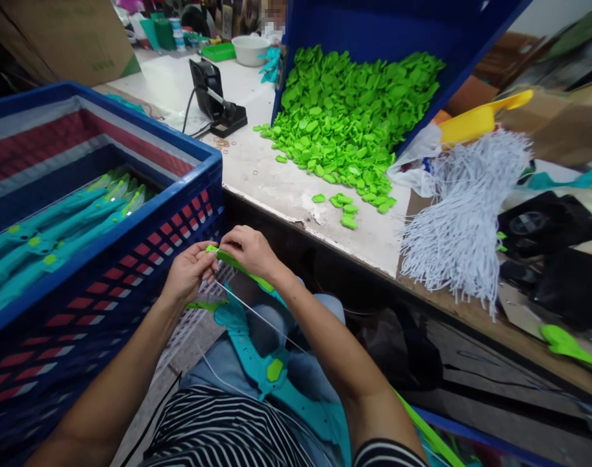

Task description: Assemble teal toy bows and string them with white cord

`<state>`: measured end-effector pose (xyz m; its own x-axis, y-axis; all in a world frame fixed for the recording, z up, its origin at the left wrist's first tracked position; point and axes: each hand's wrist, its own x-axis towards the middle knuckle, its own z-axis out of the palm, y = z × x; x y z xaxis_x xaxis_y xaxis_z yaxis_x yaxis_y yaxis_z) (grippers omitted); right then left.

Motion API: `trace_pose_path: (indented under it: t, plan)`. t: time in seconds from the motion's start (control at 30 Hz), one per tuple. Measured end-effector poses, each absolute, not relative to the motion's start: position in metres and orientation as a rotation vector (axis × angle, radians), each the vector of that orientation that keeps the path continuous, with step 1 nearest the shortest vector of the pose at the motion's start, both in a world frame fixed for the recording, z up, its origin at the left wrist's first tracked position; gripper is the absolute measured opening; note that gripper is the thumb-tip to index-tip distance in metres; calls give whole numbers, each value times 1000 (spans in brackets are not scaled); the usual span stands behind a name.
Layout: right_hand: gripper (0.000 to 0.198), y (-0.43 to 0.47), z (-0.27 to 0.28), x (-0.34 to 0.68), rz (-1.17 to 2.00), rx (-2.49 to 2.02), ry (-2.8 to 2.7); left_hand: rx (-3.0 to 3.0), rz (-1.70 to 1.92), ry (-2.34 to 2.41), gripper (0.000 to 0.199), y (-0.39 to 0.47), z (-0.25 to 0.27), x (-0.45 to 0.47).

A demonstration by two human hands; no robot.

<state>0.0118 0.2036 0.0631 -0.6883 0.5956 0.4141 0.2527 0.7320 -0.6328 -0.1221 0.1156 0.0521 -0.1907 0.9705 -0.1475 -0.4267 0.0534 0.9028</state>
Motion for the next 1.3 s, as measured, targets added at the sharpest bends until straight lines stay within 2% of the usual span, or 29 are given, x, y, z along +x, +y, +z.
trace_pose_path:
  t: [0.2, 0.4, 0.5, 0.6, 0.67, 0.77, 0.87, 0.97, 1.07, 1.23, 1.3]
  plan:
    - [16, 193, 59, 14, 523, -607, -2419, 709, 1419, 1249, 43, 120, 47, -122]
    - [16, 261, 76, 41, 200, -946, -2115, 1232, 1548, 1652, 7, 124, 48, -111]
    - [20, 299, 96, 53, 99, -1269, -1676, 1463, 1575, 1573, 18, 125, 51, -101]
    - [20, 280, 103, 45, 201, -1251, -1498, 1480, 1550, 1394, 21, 129, 55, -99]
    - [20, 239, 92, 29, 321, -998, -1710, 1192, 1537, 1278, 18, 134, 59, -103]
    - [16, 180, 60, 3, 392, -754, -1866, 737, 1510, 1093, 27, 141, 62, -113]
    - [11, 153, 31, -13, 393, -731, -1861, 586, 1528, 1094, 30, 142, 59, -118]
    - [10, 150, 20, -18, 385, -723, -1840, 513, 1513, 1147, 21, 141, 56, -117]
    - [10, 152, 21, -16, 397, -717, -1843, 575, 1499, 1271, 5, 141, 55, -115]
    - [10, 153, 21, -11, 449, -683, -1885, 1120, 1468, 1791, 18, 137, 56, -113]
    - [10, 152, 20, -10, 470, -681, -1878, 1396, 1545, 1860, 23, 133, 56, -111]
